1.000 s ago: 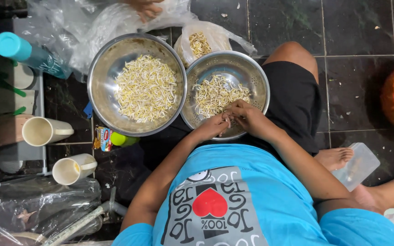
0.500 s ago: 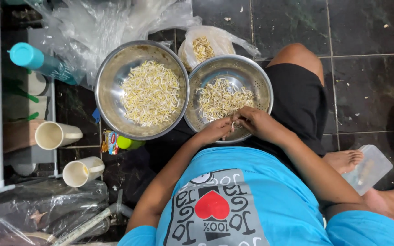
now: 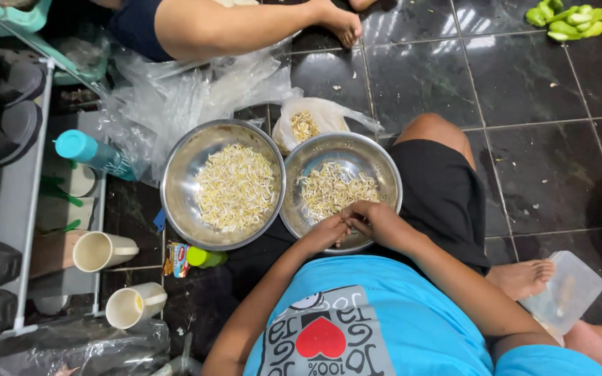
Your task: The person sits on the floor and sorts bean sprouts by hand, picking them from a colander and placing them into a metal bowl. Other people are also present, performing similar tasks with their own bowls and containers.
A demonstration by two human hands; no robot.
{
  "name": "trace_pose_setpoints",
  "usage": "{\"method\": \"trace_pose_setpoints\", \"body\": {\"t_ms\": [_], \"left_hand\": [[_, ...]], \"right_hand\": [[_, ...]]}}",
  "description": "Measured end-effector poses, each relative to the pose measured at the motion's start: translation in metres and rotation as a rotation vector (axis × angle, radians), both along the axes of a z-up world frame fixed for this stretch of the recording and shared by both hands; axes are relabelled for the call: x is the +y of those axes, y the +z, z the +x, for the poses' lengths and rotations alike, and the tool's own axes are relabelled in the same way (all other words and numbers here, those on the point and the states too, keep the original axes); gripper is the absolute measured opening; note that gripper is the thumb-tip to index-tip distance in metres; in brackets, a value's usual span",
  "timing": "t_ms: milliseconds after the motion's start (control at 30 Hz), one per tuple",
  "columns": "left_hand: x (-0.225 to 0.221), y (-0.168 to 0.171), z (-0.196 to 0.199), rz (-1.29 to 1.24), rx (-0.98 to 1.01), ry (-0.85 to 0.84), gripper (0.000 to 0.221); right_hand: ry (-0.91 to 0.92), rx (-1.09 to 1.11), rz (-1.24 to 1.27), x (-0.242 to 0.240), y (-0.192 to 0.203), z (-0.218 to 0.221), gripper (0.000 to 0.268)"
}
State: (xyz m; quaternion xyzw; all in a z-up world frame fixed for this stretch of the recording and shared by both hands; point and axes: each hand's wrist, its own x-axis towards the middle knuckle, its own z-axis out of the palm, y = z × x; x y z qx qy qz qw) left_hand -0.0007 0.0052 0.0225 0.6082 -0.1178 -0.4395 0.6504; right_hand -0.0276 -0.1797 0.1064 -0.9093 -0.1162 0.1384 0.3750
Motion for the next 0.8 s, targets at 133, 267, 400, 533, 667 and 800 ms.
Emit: {"method": "trace_pose_setpoints", "body": {"t_ms": [133, 267, 400, 533, 667, 800], "left_hand": [[-0.001, -0.026, 0.003, 0.053, -0.039, -0.012, 0.022], [0.002, -0.012, 0.0, 0.051, -0.031, 0.012, 0.021], [0.002, -0.023, -0.001, 0.094, -0.07, 0.008, 0.023], [0.004, -0.015, -0.003, 0.072, -0.049, 0.002, 0.022], [-0.001, -0.041, -0.005, 0.064, -0.053, -0.023, 0.031], [-0.004, -0.042, 0.001, 0.086, -0.085, -0.018, 0.024]], "right_hand": [[-0.011, -0.018, 0.086, 0.007, 0.024, -0.003, 0.009], [-0.027, 0.012, 0.086, 0.002, 0.017, -0.006, 0.01], [-0.044, 0.026, 0.025, -0.007, -0.009, -0.005, 0.011], [-0.02, 0.043, 0.011, 0.001, 0.018, -0.008, 0.01], [-0.034, -0.007, -0.05, -0.002, -0.001, -0.011, 0.012], [-0.024, -0.128, -0.081, -0.013, -0.036, -0.008, 0.009]]}}
